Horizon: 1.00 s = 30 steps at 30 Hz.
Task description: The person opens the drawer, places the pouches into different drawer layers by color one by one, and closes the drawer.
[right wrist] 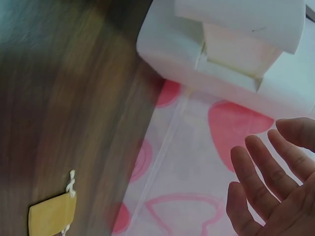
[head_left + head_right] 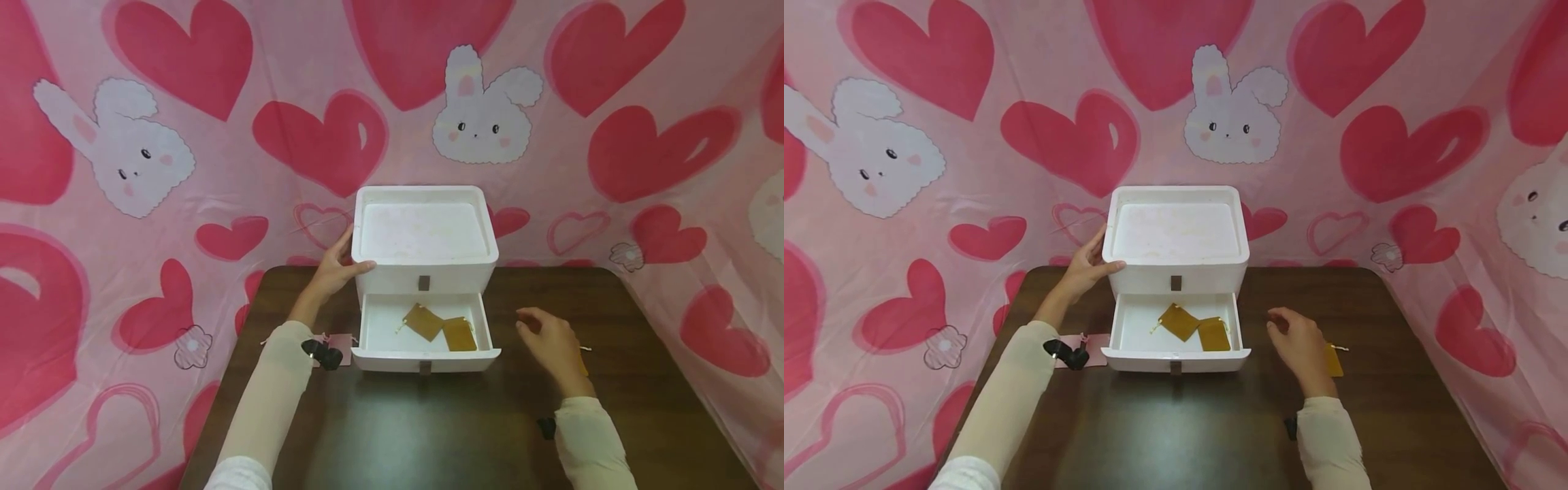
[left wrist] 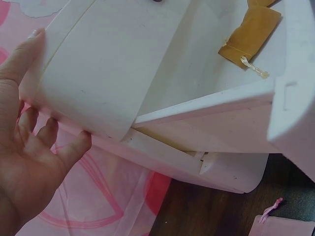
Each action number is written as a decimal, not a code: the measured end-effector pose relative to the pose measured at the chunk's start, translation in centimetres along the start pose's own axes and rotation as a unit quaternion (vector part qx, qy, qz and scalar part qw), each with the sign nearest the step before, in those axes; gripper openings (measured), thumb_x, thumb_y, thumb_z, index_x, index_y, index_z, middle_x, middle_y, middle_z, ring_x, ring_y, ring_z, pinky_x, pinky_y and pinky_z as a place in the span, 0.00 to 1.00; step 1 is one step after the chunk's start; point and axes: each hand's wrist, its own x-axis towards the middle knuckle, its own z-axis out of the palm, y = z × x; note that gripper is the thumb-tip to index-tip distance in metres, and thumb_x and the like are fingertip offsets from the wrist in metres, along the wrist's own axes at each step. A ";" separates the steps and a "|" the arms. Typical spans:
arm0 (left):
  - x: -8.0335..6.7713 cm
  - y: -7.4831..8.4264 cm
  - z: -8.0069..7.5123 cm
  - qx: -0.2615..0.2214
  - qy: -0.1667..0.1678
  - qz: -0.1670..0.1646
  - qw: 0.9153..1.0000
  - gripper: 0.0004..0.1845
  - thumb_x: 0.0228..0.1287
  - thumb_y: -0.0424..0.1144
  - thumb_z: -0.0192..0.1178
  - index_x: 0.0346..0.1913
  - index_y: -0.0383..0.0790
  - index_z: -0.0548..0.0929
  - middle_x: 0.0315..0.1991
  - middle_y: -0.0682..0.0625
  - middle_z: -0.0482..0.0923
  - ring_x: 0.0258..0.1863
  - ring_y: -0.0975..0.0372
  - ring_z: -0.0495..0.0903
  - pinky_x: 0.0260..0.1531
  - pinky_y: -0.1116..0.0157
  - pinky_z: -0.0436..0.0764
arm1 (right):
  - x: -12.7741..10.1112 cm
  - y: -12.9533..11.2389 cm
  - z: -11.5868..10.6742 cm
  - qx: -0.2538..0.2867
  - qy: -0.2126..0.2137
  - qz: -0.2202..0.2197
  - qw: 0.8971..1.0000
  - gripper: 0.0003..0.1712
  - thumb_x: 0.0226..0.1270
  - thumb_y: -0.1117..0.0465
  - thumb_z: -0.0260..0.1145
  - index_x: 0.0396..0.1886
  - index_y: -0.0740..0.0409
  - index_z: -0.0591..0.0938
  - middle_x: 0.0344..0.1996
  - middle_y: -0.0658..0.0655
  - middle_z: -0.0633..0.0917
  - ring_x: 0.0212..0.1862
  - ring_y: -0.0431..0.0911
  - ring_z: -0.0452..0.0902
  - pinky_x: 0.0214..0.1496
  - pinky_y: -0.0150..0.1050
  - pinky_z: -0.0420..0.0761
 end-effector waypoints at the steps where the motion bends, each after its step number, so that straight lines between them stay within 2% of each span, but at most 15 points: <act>1: 0.0 -0.1 0.0 -0.001 0.000 0.000 1.000 0.53 0.62 0.29 0.69 0.83 0.54 0.48 0.84 0.52 0.49 0.82 0.52 0.55 0.79 0.46 0.59 | -0.1 0.2 -0.1 0.000 0.000 -0.001 1.000 0.16 0.67 0.59 0.67 0.52 0.57 0.87 0.44 0.67 0.90 0.36 0.60 0.85 0.27 0.44 0.75; 5: 0.1 -0.2 0.0 0.000 0.000 0.000 1.000 0.53 0.62 0.30 0.69 0.83 0.54 0.49 0.84 0.52 0.49 0.82 0.53 0.54 0.80 0.47 0.59 | -0.5 1.1 -0.3 -0.004 -0.004 0.006 1.000 0.16 0.68 0.58 0.67 0.53 0.57 0.86 0.44 0.68 0.90 0.29 0.52 0.79 0.25 0.40 0.71; 12: 0.1 -0.4 -0.1 0.008 0.001 -0.004 1.000 0.52 0.63 0.31 0.69 0.83 0.57 0.49 0.84 0.54 0.49 0.82 0.53 0.55 0.79 0.46 0.61 | -1.1 2.8 -0.7 -0.029 -0.040 0.036 0.998 0.19 0.71 0.53 0.65 0.56 0.55 0.85 0.46 0.66 0.90 0.40 0.62 0.86 0.26 0.48 0.76; 16: 0.2 -0.3 0.0 -0.002 -0.004 0.005 1.000 0.52 0.63 0.29 0.67 0.83 0.56 0.48 0.84 0.54 0.48 0.82 0.53 0.54 0.80 0.47 0.59 | -1.3 3.7 -0.9 -0.037 -0.045 0.039 0.998 0.18 0.70 0.54 0.66 0.56 0.55 0.85 0.42 0.66 0.91 0.38 0.61 0.87 0.25 0.46 0.74; 20: -0.1 0.7 0.1 -0.019 -0.014 0.016 1.000 0.53 0.61 0.25 0.67 0.83 0.48 0.47 0.84 0.50 0.48 0.82 0.49 0.54 0.80 0.46 0.57 | -1.3 4.5 -1.2 -0.040 -0.053 0.049 0.997 0.19 0.70 0.54 0.66 0.57 0.55 0.84 0.44 0.68 0.90 0.35 0.60 0.86 0.23 0.45 0.72; 23: -0.6 1.8 0.2 -0.018 -0.017 0.010 1.000 0.53 0.61 0.25 0.67 0.83 0.45 0.47 0.84 0.48 0.48 0.82 0.49 0.54 0.80 0.46 0.58 | -1.4 5.2 -1.4 -0.041 -0.061 0.061 0.995 0.21 0.71 0.52 0.65 0.59 0.55 0.83 0.49 0.69 0.88 0.36 0.60 0.86 0.23 0.45 0.72; 25: -0.9 2.4 0.2 -0.017 -0.017 0.006 1.000 0.53 0.61 0.25 0.68 0.83 0.44 0.47 0.84 0.47 0.48 0.82 0.49 0.54 0.80 0.46 0.58 | -1.4 5.7 -1.5 -0.045 -0.064 0.066 0.995 0.23 0.71 0.50 0.64 0.60 0.55 0.82 0.51 0.70 0.88 0.39 0.64 0.86 0.24 0.47 0.75; 30: -1.0 2.5 0.2 -0.018 -0.018 0.005 1.000 0.53 0.61 0.25 0.67 0.83 0.44 0.47 0.84 0.47 0.48 0.82 0.49 0.53 0.80 0.48 0.58 | -1.4 7.1 -1.8 -0.051 -0.073 0.065 0.994 0.26 0.71 0.49 0.65 0.63 0.58 0.79 0.54 0.75 0.84 0.43 0.71 0.83 0.27 0.56 0.78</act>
